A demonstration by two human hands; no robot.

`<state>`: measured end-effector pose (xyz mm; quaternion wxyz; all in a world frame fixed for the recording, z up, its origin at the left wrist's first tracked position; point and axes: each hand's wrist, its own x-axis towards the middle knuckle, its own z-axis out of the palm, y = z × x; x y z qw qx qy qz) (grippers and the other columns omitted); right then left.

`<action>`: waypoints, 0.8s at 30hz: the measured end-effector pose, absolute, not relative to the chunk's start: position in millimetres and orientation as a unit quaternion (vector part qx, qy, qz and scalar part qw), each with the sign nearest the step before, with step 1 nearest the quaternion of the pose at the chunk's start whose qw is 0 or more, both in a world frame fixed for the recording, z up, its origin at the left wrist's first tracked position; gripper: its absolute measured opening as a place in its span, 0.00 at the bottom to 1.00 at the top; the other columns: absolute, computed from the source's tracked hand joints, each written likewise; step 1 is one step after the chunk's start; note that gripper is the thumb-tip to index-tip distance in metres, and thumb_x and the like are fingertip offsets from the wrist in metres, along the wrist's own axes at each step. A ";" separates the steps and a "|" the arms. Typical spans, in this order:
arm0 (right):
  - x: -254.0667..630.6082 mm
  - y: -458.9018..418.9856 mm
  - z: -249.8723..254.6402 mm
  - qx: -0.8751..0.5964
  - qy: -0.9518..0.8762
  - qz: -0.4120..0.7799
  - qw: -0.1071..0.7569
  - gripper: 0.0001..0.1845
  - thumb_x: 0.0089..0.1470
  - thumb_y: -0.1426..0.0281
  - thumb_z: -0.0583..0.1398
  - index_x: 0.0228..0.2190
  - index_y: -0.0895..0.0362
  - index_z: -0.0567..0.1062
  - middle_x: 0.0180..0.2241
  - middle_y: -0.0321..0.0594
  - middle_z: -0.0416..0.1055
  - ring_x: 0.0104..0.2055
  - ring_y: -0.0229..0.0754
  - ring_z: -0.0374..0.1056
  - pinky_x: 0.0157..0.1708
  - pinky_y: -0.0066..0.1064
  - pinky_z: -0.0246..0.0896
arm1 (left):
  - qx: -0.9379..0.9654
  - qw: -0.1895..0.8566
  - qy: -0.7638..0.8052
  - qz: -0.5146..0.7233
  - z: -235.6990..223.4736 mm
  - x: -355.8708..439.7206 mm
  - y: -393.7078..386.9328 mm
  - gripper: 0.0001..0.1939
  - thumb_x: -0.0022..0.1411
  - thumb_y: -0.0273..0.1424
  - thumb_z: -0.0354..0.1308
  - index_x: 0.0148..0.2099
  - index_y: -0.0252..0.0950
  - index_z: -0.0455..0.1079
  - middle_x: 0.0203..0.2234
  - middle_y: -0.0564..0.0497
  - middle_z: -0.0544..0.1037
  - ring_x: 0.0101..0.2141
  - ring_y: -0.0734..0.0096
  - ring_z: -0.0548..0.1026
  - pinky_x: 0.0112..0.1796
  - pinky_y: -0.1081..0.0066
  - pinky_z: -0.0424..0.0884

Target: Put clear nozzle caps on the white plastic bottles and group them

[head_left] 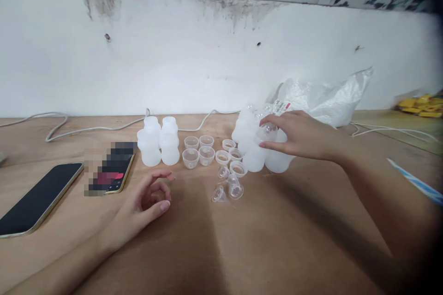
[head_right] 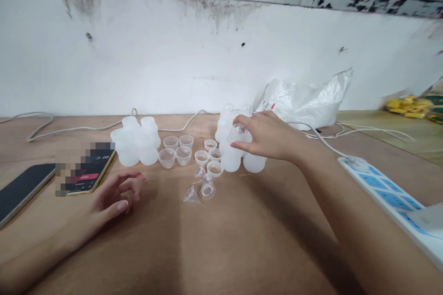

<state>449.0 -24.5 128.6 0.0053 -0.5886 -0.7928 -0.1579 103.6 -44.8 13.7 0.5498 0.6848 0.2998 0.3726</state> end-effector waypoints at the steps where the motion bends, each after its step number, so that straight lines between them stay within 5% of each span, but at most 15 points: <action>1: 448.6 -24.3 128.5 -0.589 -0.793 -0.157 0.005 0.25 0.48 0.53 0.52 0.41 0.60 0.67 0.33 0.47 0.72 0.39 0.53 0.66 0.42 0.43 0.55 | 0.684 0.551 0.302 0.371 13.9 103.6 -44.9 0.21 0.57 0.39 0.54 0.51 0.43 0.55 0.42 0.48 0.62 0.31 0.74 0.63 0.26 0.75 0.60; 24: 459.1 -22.8 130.6 -0.600 -0.784 -0.160 -0.006 0.24 0.47 0.55 0.53 0.43 0.57 0.65 0.33 0.47 0.73 0.37 0.54 0.68 0.38 0.44 0.56 | 0.681 0.550 0.310 0.372 13.9 103.6 -45.6 0.21 0.56 0.37 0.55 0.51 0.42 0.55 0.45 0.47 0.62 0.31 0.74 0.63 0.26 0.74 0.60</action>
